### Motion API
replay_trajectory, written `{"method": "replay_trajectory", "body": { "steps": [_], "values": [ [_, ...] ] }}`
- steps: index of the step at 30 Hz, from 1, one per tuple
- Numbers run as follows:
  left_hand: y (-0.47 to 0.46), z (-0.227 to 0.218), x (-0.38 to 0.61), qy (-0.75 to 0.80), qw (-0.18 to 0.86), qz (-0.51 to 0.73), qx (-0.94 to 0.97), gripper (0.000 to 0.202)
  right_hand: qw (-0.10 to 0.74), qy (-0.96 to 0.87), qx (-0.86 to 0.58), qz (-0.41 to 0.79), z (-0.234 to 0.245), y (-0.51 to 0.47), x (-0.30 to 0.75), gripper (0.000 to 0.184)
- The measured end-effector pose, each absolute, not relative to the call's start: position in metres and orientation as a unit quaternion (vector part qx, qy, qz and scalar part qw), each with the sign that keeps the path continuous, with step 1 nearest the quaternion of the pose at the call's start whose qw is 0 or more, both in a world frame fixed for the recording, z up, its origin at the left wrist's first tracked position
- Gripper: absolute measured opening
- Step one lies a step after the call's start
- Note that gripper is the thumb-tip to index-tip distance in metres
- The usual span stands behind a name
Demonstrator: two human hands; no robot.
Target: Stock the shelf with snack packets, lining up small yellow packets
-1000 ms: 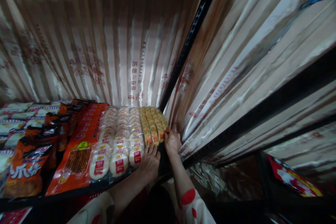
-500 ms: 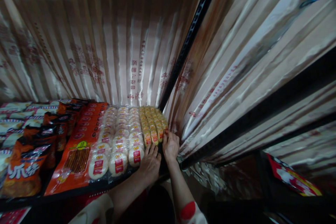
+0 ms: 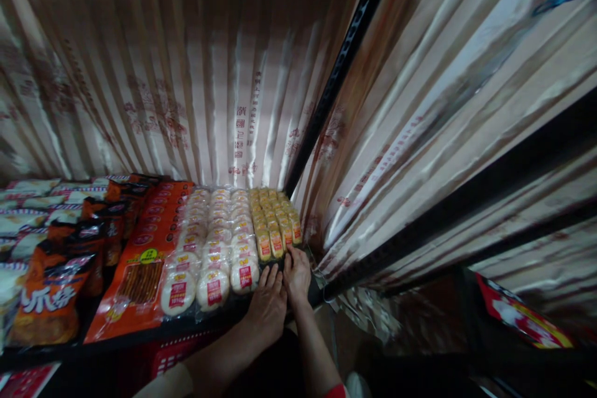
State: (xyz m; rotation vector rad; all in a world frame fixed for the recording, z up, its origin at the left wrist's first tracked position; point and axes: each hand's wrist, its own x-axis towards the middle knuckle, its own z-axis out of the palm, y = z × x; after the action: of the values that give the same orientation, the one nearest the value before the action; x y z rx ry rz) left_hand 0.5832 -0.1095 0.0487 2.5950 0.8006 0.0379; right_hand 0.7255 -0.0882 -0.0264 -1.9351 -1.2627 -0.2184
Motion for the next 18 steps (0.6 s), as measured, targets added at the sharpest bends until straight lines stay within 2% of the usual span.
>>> {"method": "replay_trajectory", "body": {
  "steps": [12, 18],
  "values": [
    [-0.135, 0.017, 0.566, 0.267, 0.209, 0.12, 0.933, 0.042, 0.452, -0.493, -0.737, -0.096, -0.019, -0.099, 0.716, 0.037],
    [-0.152, 0.004, 0.539, 0.2, 0.231, 0.203, 0.93, 0.045, 0.508, -0.462, -0.724, -0.07, -0.012, -0.121, 0.685, 0.035]
  ]
}}
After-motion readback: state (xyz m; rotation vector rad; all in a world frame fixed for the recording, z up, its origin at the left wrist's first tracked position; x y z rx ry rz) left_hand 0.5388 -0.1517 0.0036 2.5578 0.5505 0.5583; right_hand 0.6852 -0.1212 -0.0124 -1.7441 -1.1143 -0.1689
